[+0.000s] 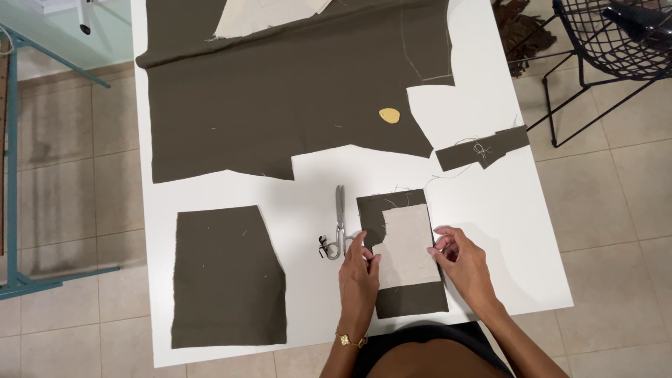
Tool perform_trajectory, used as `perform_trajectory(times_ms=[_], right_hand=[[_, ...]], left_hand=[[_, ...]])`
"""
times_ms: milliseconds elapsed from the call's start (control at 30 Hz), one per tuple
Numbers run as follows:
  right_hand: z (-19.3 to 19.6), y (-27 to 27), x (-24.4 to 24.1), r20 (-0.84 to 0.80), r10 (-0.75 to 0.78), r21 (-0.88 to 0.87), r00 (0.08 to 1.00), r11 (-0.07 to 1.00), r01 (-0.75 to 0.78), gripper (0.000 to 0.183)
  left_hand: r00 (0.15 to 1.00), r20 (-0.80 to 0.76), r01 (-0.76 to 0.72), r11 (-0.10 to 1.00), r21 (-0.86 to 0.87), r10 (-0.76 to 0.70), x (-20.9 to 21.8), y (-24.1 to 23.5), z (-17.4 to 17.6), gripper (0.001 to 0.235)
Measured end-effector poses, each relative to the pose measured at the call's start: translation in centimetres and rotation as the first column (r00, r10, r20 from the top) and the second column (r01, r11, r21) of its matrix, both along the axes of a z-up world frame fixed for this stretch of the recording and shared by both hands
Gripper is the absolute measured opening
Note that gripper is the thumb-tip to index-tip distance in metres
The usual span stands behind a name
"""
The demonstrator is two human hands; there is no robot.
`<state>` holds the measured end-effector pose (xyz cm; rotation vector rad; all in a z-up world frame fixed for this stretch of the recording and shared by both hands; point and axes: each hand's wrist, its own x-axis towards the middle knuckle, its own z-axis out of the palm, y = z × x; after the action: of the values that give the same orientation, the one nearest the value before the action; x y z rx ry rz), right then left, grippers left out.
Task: Cutting out fabric patterns from a large piece of cloth using scissors and marking with chalk.
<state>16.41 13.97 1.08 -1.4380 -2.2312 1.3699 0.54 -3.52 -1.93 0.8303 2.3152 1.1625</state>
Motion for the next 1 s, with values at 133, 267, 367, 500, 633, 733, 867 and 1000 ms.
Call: perform_trajectory(times_ms=[133,267,367,500,633,733,867,1000], right_hand=[[0.2,0.2,-0.3,0.033,-0.018,-0.036,0.999,0.999,0.019,0.040],[0.0,0.3,-0.1,0.005,-0.009,-0.027,1.000,1.000,0.009,0.042],[0.1,0.4,-0.1,0.012,-0.002,-0.016,1.000,1.000,0.002,0.043],[0.6,0.5,-0.4,0.030,-0.024,-0.068,0.999,0.997,0.026,0.043],[0.3,0.7,-0.2,0.034,-0.003,-0.059,0.999,0.998,0.005,0.044],[0.3,0.7,-0.3,0.033,-0.010,-0.058,0.999,0.998,0.011,0.043],[0.4,0.6,-0.3,0.017,-0.010,-0.064,1.000,0.998,0.012,0.043],[0.3,0.6,-0.3,0.025,-0.020,-0.074,0.999,0.997,0.022,0.042]], left_hand=[[1.000,0.029,-0.003,0.999,-0.034,0.004,-0.1,0.1,0.2,0.058],[1.000,0.019,-0.002,1.000,-0.025,0.003,-0.1,0.1,0.5,0.056],[1.000,0.019,0.003,1.000,-0.017,-0.002,-0.1,0.2,0.5,0.056],[1.000,0.021,0.005,1.000,-0.027,-0.004,-0.1,0.1,0.2,0.057],[1.000,-0.005,-0.005,1.000,-0.021,0.005,-0.1,0.4,0.6,0.056],[1.000,-0.024,-0.018,0.997,-0.081,0.016,0.3,0.9,3.3,0.056],[0.978,-0.207,-0.018,0.999,-0.045,0.009,0.7,1.2,3.2,0.050],[0.991,-0.134,-0.039,0.995,-0.088,0.027,0.7,1.2,2.9,0.050]])
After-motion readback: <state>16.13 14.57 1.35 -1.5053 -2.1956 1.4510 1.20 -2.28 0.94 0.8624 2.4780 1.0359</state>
